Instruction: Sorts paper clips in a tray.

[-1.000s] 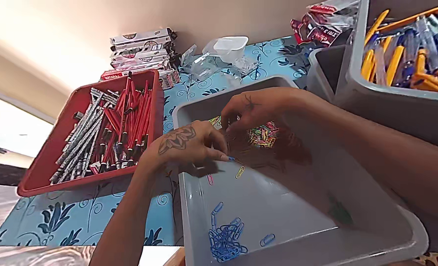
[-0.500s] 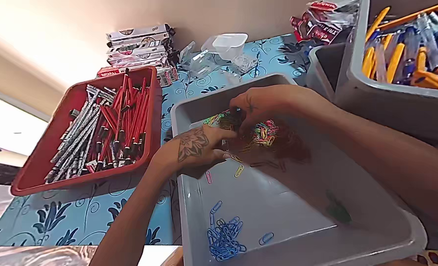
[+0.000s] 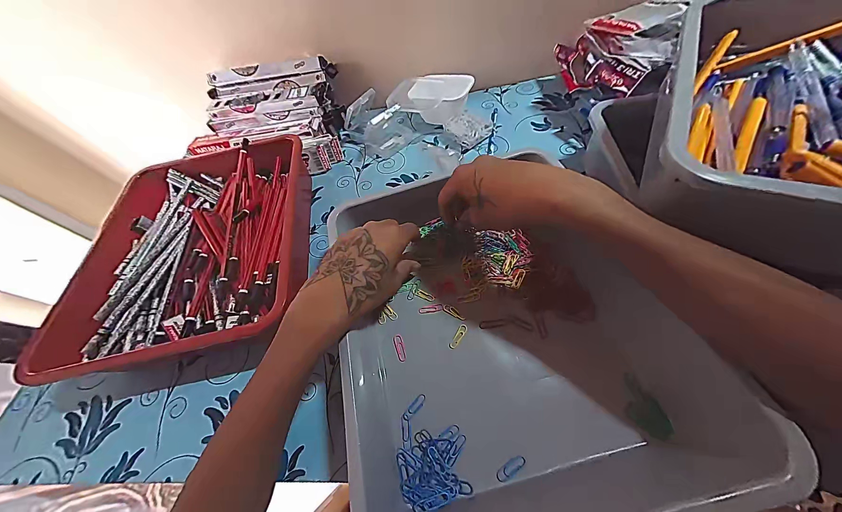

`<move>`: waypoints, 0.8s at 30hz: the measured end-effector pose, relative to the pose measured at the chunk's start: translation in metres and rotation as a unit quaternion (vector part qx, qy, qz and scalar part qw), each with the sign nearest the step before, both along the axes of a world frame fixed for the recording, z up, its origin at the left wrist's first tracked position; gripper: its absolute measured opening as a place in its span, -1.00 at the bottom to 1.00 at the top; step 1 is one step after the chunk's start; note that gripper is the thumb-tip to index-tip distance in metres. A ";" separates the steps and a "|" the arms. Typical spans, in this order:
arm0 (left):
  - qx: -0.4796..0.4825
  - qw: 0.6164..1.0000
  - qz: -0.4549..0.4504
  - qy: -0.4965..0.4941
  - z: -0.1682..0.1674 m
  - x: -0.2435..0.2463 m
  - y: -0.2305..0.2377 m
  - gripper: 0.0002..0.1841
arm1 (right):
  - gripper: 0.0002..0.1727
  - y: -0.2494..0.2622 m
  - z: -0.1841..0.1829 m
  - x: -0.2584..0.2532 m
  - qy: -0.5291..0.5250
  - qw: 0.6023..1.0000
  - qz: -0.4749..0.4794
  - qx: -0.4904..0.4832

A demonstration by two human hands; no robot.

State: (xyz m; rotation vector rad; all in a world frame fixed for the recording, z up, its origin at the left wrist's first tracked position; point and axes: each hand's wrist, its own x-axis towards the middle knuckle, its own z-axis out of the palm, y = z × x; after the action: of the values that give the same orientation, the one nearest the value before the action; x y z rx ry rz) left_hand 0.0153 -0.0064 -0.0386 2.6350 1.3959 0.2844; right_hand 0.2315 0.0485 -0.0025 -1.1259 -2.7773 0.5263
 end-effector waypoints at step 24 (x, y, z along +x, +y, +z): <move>-0.115 0.947 0.049 -0.295 0.013 -0.003 0.013 -0.92 | -0.79 -0.047 0.033 -0.024 0.192 0.933 -0.226 -0.202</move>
State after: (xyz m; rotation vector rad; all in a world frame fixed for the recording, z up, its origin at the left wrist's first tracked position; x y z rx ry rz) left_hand 0.0127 0.0067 -0.0251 2.0461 1.2525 0.7916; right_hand 0.2070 0.0019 0.0304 -1.4885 -2.0366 1.1414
